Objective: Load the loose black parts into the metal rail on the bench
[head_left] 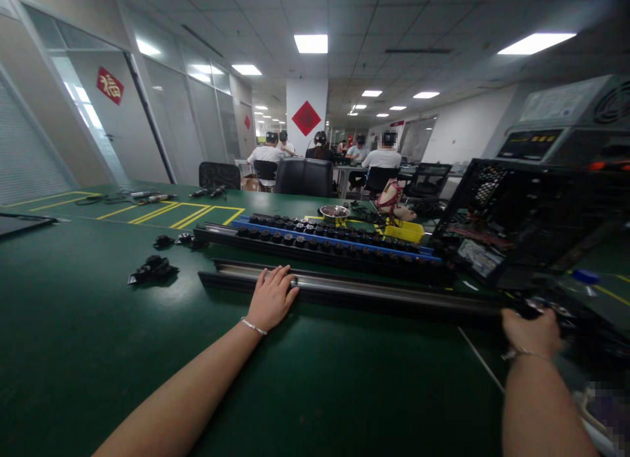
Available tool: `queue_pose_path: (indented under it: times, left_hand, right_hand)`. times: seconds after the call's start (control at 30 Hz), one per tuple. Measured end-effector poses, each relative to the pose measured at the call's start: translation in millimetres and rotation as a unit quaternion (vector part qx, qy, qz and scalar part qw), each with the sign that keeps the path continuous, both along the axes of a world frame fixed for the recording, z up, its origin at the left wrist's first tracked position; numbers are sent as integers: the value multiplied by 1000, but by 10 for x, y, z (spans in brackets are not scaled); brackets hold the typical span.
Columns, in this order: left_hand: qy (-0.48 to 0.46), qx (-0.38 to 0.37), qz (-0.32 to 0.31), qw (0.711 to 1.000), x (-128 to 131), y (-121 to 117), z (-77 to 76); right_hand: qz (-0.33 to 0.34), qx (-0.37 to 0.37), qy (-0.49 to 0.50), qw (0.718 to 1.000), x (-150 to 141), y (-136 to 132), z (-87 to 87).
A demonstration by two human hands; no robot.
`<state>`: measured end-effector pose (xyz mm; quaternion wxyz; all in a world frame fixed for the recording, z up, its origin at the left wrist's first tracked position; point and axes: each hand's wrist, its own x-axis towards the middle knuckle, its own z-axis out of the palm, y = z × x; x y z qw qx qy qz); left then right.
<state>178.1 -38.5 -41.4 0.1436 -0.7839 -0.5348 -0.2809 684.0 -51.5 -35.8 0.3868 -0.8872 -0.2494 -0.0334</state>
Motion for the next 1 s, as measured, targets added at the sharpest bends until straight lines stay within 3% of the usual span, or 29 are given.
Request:
queue_pose_path:
  times: [0.43, 1.0]
  left_hand:
    - [1, -8, 0, 1000, -18, 19, -13]
    - [14, 0, 4, 1000, -16, 19, -18]
  right_hand:
    - [8, -34, -60, 998, 39, 49, -95]
    - [-43, -11, -85, 995, -209, 44, -54]
